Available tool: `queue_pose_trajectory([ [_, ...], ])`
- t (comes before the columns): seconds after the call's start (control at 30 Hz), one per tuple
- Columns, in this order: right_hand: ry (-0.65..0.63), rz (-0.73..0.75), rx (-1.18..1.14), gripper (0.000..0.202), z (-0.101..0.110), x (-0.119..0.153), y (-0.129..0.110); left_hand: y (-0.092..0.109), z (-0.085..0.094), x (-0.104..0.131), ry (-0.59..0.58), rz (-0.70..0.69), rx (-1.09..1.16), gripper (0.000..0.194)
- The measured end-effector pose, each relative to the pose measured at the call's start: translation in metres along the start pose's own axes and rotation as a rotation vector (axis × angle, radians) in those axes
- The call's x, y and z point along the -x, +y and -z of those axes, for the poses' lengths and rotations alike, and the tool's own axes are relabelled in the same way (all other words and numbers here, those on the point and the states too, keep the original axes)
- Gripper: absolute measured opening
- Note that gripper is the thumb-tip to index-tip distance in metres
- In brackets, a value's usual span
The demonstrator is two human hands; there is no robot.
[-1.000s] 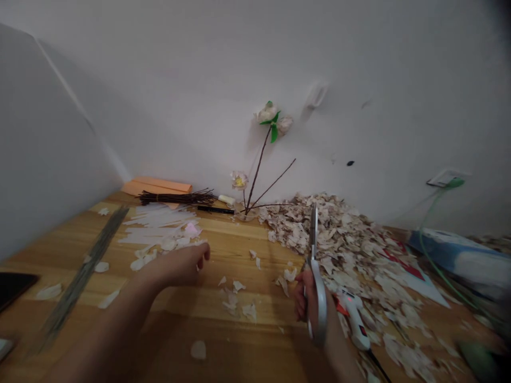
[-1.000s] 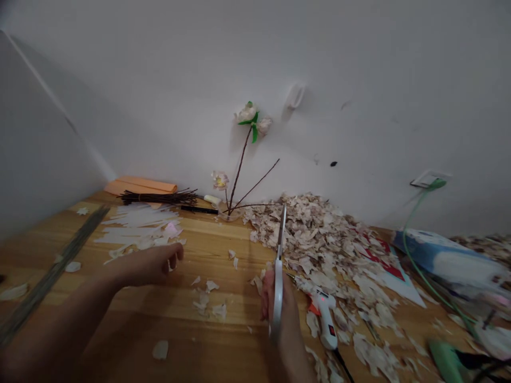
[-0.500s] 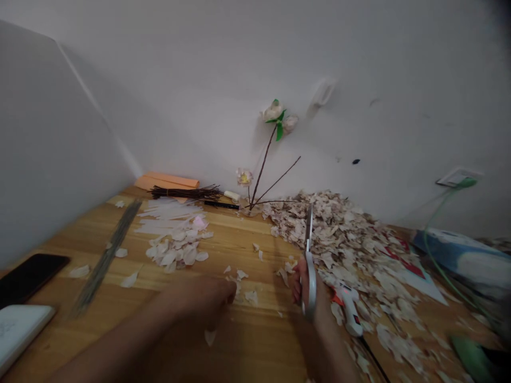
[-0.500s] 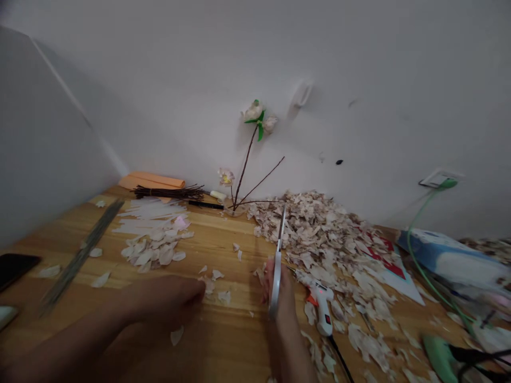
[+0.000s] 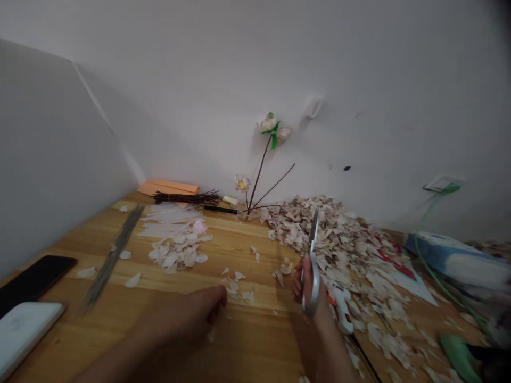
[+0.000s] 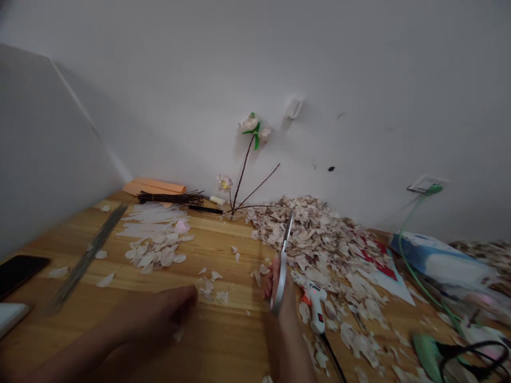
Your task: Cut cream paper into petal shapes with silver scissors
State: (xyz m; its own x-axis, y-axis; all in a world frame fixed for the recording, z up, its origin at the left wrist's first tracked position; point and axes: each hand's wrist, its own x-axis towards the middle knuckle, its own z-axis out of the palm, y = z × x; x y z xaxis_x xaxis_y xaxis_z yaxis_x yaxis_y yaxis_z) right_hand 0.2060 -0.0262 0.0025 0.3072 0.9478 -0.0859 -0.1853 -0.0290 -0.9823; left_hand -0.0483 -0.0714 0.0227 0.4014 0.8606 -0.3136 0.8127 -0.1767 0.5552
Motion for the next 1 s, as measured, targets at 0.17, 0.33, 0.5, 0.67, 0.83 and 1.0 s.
queue_pose_trajectory([
  [0.17, 0.011, -0.019, 0.017, 0.058, 0.014, 0.001, -0.019, -0.026, 0.033, -0.020, 0.162, -0.023, 0.013, 0.033],
  [0.33, 0.071, -0.031, 0.073, 0.066, 0.032, 0.000, -0.040, -0.041, 0.053, -0.035, 0.385, 0.085, -0.082, 0.054],
  [0.5, 0.103, -0.015, 0.180, 0.058, 0.045, 0.000, -0.049, -0.013, 0.032, -0.043, 0.460, -0.015, -0.123, 0.052],
  [0.67, 0.050, 0.013, 0.315, 0.039, 0.057, 0.006, -0.044, 0.011, -0.004, -0.061, 0.258, -0.052, -0.043, 0.038],
  [0.83, -0.017, 0.100, 0.351, 0.036, 0.072, 0.011, -0.034, 0.047, -0.050, -0.059, 0.126, -0.173, 0.018, 0.041],
  [1.0, 0.024, 0.143, 0.383, 0.038, 0.082, 0.008, -0.041, 0.108, -0.090, -0.047, -0.343, -0.705, 0.214, 0.051],
])
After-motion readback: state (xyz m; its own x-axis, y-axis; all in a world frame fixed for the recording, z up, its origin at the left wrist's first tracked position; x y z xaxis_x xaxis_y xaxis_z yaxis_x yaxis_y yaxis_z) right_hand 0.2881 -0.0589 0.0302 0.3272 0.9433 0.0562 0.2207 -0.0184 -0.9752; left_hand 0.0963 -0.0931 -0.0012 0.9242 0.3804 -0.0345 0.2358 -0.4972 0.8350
